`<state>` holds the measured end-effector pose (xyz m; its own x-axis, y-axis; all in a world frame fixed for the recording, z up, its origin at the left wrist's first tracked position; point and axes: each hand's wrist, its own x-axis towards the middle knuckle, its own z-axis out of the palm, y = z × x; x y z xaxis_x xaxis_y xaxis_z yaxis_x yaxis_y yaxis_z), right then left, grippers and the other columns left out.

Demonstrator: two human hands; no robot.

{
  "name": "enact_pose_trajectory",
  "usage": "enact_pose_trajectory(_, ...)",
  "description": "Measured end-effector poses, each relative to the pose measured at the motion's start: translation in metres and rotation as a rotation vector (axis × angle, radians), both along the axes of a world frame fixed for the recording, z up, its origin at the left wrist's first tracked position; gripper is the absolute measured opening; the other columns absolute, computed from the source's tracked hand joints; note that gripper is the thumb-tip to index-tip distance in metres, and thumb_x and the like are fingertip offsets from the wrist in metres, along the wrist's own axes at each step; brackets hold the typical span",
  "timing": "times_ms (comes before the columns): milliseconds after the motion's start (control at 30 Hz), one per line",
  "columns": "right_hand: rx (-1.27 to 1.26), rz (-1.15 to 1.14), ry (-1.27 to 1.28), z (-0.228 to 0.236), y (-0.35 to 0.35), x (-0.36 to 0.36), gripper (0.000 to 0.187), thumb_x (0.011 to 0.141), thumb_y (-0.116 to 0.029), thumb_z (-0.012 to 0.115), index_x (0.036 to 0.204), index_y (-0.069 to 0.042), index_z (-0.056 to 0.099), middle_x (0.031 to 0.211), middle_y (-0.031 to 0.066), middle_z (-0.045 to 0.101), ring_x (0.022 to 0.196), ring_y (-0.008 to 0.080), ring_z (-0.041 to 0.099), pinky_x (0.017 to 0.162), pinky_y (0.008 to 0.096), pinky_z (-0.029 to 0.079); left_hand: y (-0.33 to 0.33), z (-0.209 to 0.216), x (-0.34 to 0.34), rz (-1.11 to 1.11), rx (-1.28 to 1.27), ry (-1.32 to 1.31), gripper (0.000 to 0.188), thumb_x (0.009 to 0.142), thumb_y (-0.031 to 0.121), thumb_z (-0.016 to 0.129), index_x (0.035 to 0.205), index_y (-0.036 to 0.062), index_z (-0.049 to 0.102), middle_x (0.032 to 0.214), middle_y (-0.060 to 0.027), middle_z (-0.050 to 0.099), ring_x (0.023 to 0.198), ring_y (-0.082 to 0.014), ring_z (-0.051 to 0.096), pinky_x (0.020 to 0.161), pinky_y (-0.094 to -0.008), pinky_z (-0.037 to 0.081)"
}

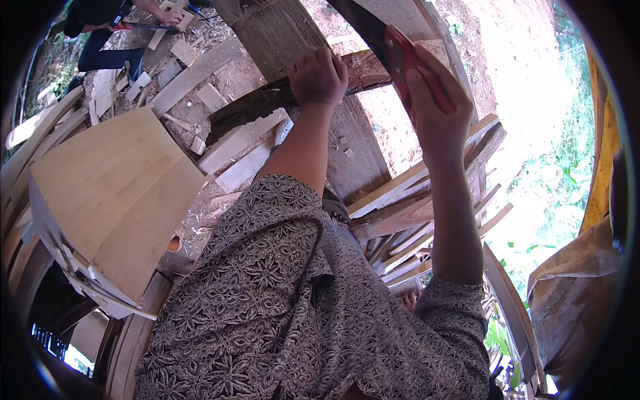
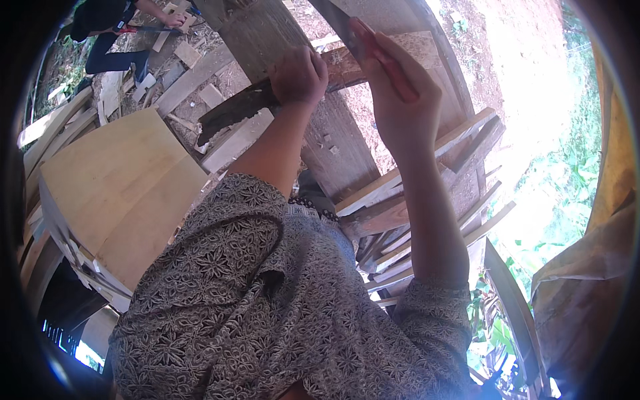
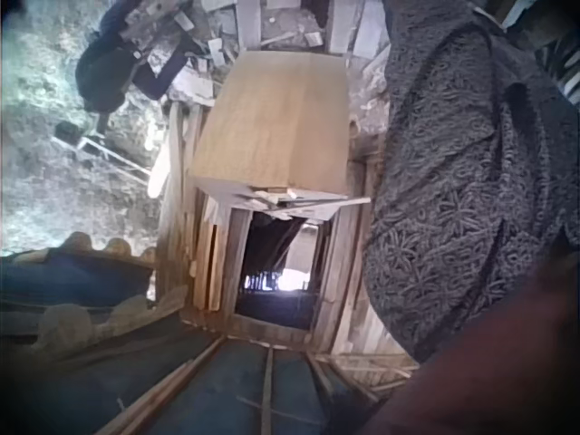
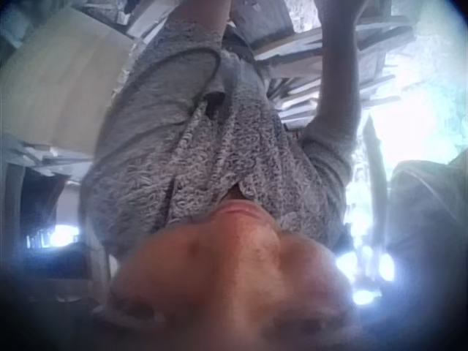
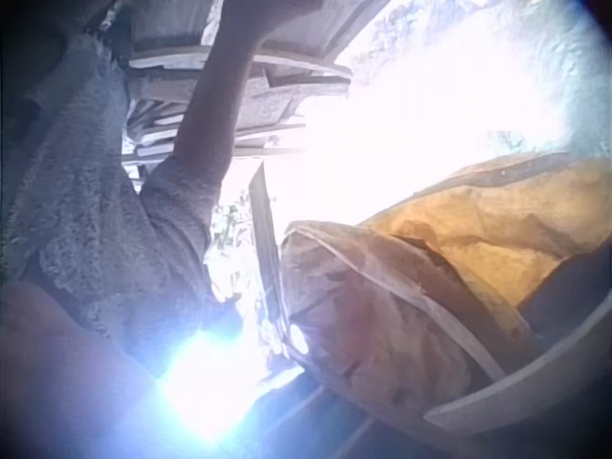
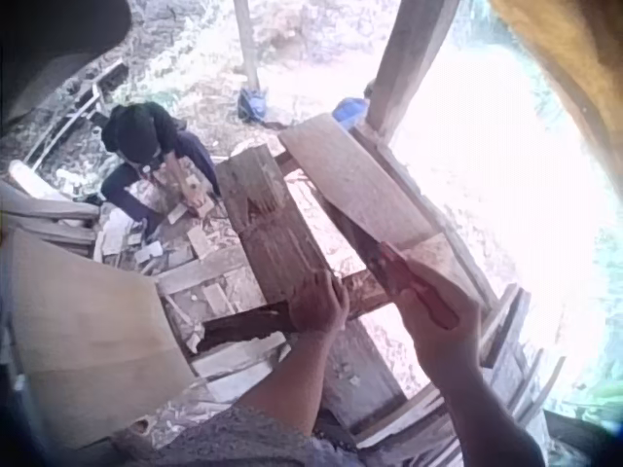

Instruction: The person uses a hand saw to cut a piece of wood that is clamped to a wooden workbench. They hold the wood steady with their left hand while sawing with their right hand. The person pauses briefly to inspect the cut before continuing to saw through the wood.

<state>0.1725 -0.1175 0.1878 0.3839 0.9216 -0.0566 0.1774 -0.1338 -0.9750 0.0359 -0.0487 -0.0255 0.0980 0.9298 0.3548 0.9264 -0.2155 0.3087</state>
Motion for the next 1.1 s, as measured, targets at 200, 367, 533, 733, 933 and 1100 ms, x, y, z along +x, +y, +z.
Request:
enact_pose_trajectory(200,-0.23,-0.088,0.011,0.029,-0.086,0.006,0.036,0.1,0.0,0.065,0.136,0.003,0.062,0.128,0.0135,0.071,0.119,0.0158,0.065,0.103,0.0285,0.051,0.0,-0.002,0.009,0.009,0.005,0.049,0.022,0.094,0.033,0.055,0.092,0.0118,0.06,0.094,-0.0097,0.066,0.091,-0.0343,0.063,0.082,-0.0521,0.046)
enact_pose_trajectory(367,-0.195,-0.043,-0.078,0.024,-0.102,0.004,0.037,0.101,-0.001,0.064,0.137,0.003,0.062,0.127,0.012,0.072,0.118,0.0142,0.065,0.102,0.0271,0.05,0.002,-0.003,0.01,0.025,0.032,0.063,0.025,0.096,0.034,0.052,0.092,0.0116,0.063,0.093,-0.0098,0.068,0.092,-0.0345,0.064,0.082,-0.0525,0.047)
enact_pose_trajectory(533,-0.284,-0.011,-0.165,0.025,-0.119,0.006,0.036,0.1,0.002,0.063,0.137,0.003,0.061,0.126,0.0128,0.071,0.122,0.0156,0.064,0.102,0.0271,0.05,0.003,-0.004,0.008,0.038,-0.004,0.096,0.029,0.096,0.037,0.053,0.095,0.0112,0.065,0.098,-0.0108,0.068,0.094,-0.034,0.064,0.083,-0.0517,0.047)
enact_pose_trajectory(733,-0.291,0.117,-0.086,0.057,-0.161,0.012,0.039,0.101,0.01,0.055,0.139,0.002,0.057,0.139,0.0185,0.064,0.135,0.0222,0.058,0.112,0.033,0.046,0.007,-0.009,0.005,0.043,0.025,0.071,0.03,0.095,0.038,0.055,0.095,0.0107,0.065,0.099,-0.0107,0.067,0.095,-0.034,0.064,0.084,-0.0524,0.047)
enact_pose_trajectory(933,-0.236,0.22,-0.207,0.095,-0.152,0.022,0.038,0.102,0.013,0.05,0.138,0.003,0.052,0.146,0.0216,0.059,0.138,0.0256,0.055,0.114,0.0368,0.046,0.005,-0.005,0.0,-0.007,-0.044,0.048,0.027,0.093,0.036,0.057,0.096,0.0095,0.059,0.103,-0.0117,0.063,0.099,-0.0336,0.061,0.087,-0.0522,0.044)
enact_pose_trajectory(1100,-0.234,0.129,-0.078,0.021,-0.088,0.007,0.032,0.099,0.009,0.057,0.13,0.003,0.063,0.13,0.0176,0.069,0.126,0.0223,0.064,0.106,0.0332,0.051,0.0,0.001,0.002,-0.026,-0.129,0.07,0.027,0.094,0.037,0.058,0.096,0.0102,0.058,0.104,-0.0106,0.062,0.1,-0.0323,0.061,0.087,-0.0509,0.043)
